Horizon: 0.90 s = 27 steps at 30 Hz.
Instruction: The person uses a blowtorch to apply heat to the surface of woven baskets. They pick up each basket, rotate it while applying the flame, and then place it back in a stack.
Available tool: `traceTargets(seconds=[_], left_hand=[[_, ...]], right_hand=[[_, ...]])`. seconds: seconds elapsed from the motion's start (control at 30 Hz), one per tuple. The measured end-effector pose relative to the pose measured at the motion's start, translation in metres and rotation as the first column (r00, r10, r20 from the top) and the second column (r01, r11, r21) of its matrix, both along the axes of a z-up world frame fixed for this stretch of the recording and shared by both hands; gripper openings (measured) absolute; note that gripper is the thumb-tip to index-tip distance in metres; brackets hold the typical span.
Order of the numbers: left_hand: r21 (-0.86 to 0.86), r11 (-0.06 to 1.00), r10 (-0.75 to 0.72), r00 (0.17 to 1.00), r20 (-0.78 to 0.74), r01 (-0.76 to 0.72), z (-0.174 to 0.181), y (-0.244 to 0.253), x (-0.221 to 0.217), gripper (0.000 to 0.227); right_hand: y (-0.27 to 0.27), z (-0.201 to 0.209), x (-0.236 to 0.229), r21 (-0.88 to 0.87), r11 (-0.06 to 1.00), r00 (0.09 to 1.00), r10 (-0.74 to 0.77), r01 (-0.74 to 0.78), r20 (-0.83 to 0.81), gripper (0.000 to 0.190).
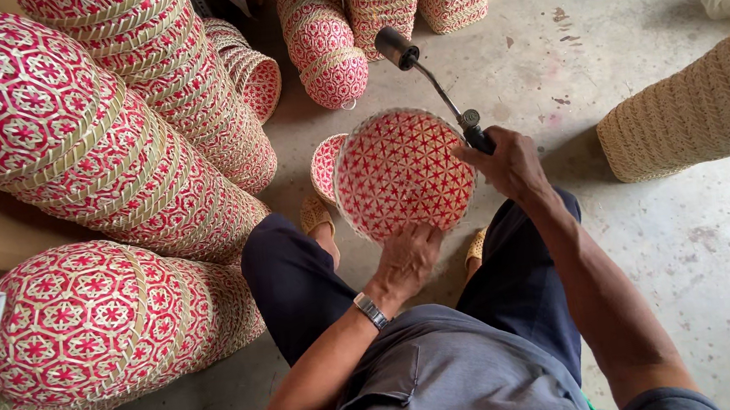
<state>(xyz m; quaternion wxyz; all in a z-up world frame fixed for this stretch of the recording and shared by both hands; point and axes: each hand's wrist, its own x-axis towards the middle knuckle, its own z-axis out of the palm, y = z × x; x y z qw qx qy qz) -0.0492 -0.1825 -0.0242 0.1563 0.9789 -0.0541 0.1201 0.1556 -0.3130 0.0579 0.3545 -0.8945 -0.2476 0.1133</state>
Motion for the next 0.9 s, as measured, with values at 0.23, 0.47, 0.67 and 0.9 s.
traceTargets(seconds=[0.23, 0.47, 0.67, 0.9], left_hand=[[0.475, 0.877, -0.001, 0.986, 0.168, -0.08, 0.018, 0.085, -0.004, 0.016], [0.638, 0.765, -0.108, 0.994, -0.015, 0.093, 0.037, 0.112, -0.009, 0.006], [0.367, 0.93, -0.042, 0.981, 0.189, -0.031, 0.014, 0.125, -0.02, 0.022], [-0.659, 0.728, 0.334, 0.937, 0.099, -0.19, -0.005, 0.186, -0.035, 0.023]], right_hand=[[-0.076, 0.064, -0.006, -0.182, 0.95, 0.96, 0.269, -0.253, 0.073, 0.03], [-0.042, 0.055, -0.038, -0.237, 0.863, 0.848, 0.492, -0.445, 0.197, 0.028], [-0.03, 0.055, -0.031, -0.121, 0.947, 0.904, 0.322, -0.299, 0.28, 0.03], [-0.081, 0.072, -0.007, -0.162, 0.978, 0.99, 0.139, -0.131, 0.037, 0.03]])
